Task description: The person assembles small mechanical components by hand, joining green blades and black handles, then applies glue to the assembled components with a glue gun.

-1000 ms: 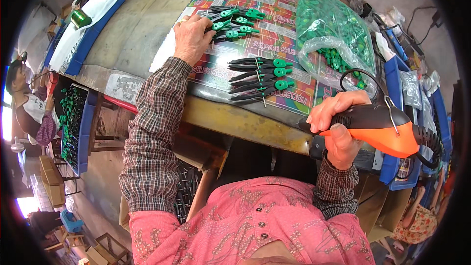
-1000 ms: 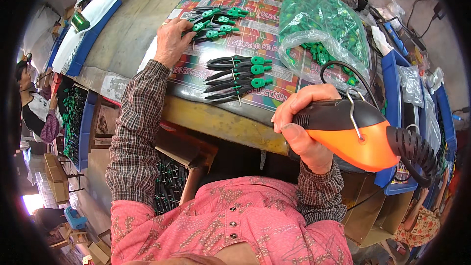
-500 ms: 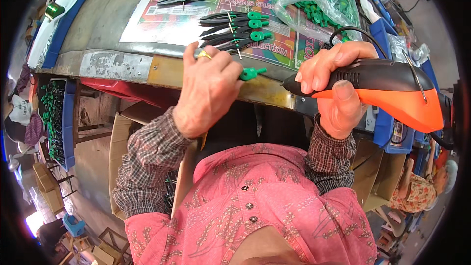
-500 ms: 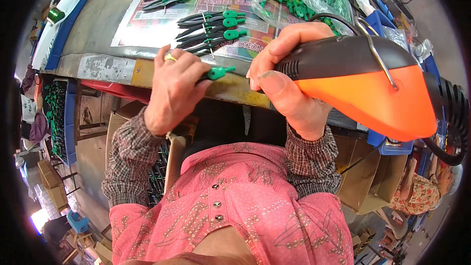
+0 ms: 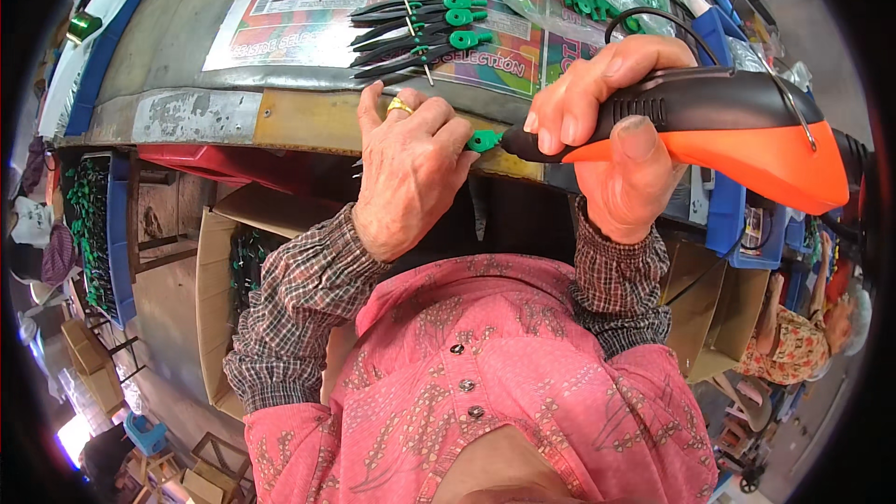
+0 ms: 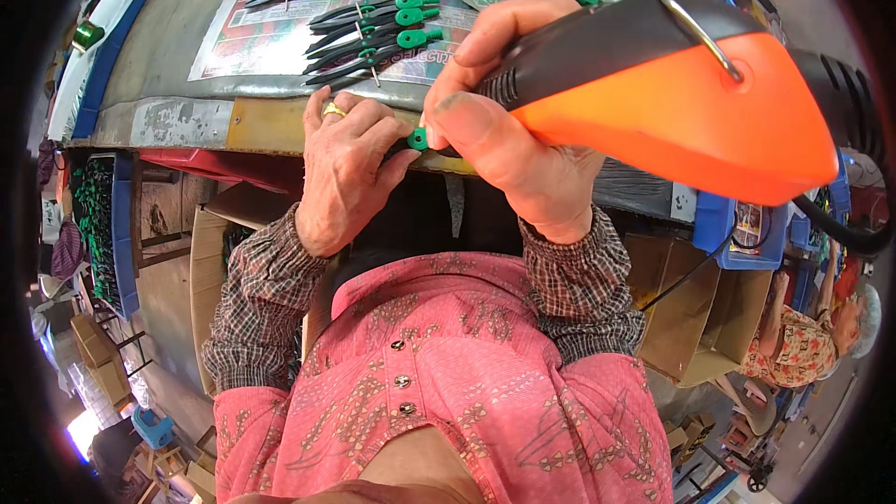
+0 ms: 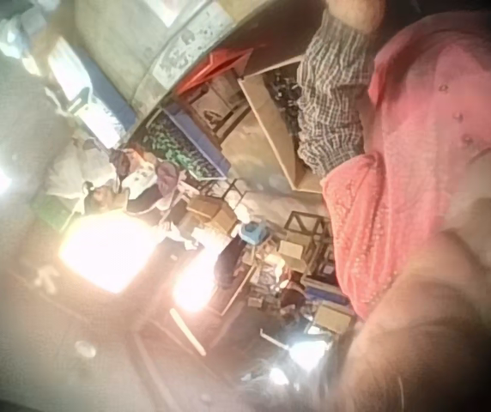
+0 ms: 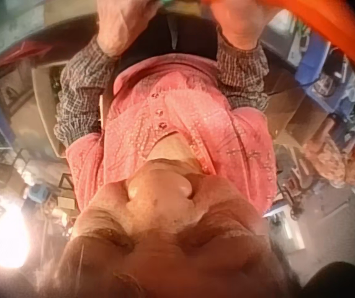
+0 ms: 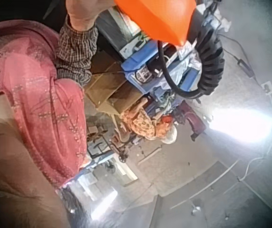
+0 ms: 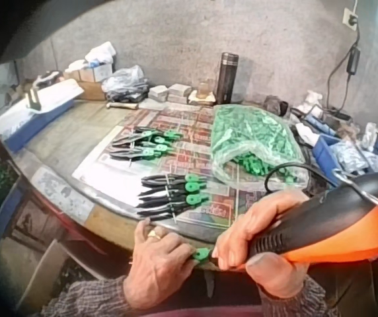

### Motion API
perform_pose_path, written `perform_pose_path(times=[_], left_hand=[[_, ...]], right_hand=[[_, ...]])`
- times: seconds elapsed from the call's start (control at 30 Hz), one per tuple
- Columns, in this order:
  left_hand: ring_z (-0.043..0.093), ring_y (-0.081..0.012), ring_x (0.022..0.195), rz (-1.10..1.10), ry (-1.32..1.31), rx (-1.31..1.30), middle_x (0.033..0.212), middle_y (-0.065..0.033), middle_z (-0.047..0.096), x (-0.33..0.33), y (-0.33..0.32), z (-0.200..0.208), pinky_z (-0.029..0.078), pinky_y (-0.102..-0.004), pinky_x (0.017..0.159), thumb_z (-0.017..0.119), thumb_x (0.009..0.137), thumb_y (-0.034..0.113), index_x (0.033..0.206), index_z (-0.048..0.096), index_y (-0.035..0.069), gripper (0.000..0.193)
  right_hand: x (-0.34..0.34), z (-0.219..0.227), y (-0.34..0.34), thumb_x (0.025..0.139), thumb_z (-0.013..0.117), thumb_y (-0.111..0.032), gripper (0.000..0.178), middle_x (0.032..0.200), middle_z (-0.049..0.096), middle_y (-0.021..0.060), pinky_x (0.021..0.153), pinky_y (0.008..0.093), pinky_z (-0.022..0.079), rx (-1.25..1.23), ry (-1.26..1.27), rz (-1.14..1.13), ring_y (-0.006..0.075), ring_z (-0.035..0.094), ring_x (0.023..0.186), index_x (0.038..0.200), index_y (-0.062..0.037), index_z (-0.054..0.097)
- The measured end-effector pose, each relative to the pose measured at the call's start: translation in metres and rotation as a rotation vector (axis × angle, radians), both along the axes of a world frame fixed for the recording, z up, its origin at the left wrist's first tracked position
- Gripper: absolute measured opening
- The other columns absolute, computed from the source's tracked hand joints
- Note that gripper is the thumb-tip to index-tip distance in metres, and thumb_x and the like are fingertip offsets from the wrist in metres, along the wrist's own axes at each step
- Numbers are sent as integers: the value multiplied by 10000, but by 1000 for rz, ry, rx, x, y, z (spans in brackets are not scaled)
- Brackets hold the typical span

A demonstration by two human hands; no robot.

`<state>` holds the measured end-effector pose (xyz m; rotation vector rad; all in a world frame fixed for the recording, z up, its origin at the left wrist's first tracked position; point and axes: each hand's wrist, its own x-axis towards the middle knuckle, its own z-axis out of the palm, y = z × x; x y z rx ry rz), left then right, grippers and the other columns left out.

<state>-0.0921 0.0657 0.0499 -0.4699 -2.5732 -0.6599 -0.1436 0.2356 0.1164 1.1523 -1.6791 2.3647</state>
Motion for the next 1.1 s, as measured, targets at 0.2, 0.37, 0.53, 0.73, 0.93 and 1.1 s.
perform_pose_path(times=[0.2, 0.37, 0.53, 0.73, 0.93, 1.1], left_hand=[[546, -282, 924, -20, -54, 37, 820, -44, 540, 1, -2, -1, 325, -582, 967, 751, 684, 132, 800, 605, 98, 189], [549, -273, 915, -24, -61, 35, 819, -42, 539, 0, -3, 1, 324, -581, 970, 744, 689, 130, 804, 603, 97, 185], [551, -270, 907, -27, -51, 48, 817, -43, 539, 0, -3, 0, 326, -583, 968, 739, 691, 128, 804, 602, 93, 181], [555, -269, 901, -27, -40, 59, 817, -45, 540, -1, -4, -1, 327, -578, 973, 736, 684, 121, 795, 598, 90, 179], [555, -268, 903, -29, -52, 71, 812, -44, 538, -1, -4, -2, 328, -576, 980, 735, 678, 115, 791, 597, 88, 181], [555, -265, 907, -40, -38, 74, 804, -40, 538, -2, -5, -2, 320, -582, 995, 735, 667, 106, 802, 605, 88, 188]], right_hand=[[-5, -6, -6, 891, 667, -340, 405, 727, 550, 81, 621, 387, 510, -9, -18, 34, 204, 576, 619, 1075, -54, 446], [-7, -10, -13, 858, 690, -213, 372, 733, 579, 99, 604, 332, 515, -76, -74, 43, 177, 589, 626, 1070, -33, 443], [-8, -12, -14, 828, 711, -77, 367, 745, 608, 116, 586, 278, 521, -165, -108, 71, 155, 606, 635, 1065, -10, 438], [-10, -11, -17, 828, 716, -87, 373, 742, 603, 114, 579, 280, 519, -154, -102, 71, 156, 604, 633, 1058, -7, 433], [-11, -10, -19, 795, 749, -106, 391, 751, 593, 91, 582, 264, 503, -164, -136, 82, 140, 592, 637, 1034, 0, 459], [-19, -8, -19, 846, 725, -281, 397, 696, 532, 77, 547, 345, 485, 164, 37, 43, 171, 527, 540, 1000, -47, 443]])
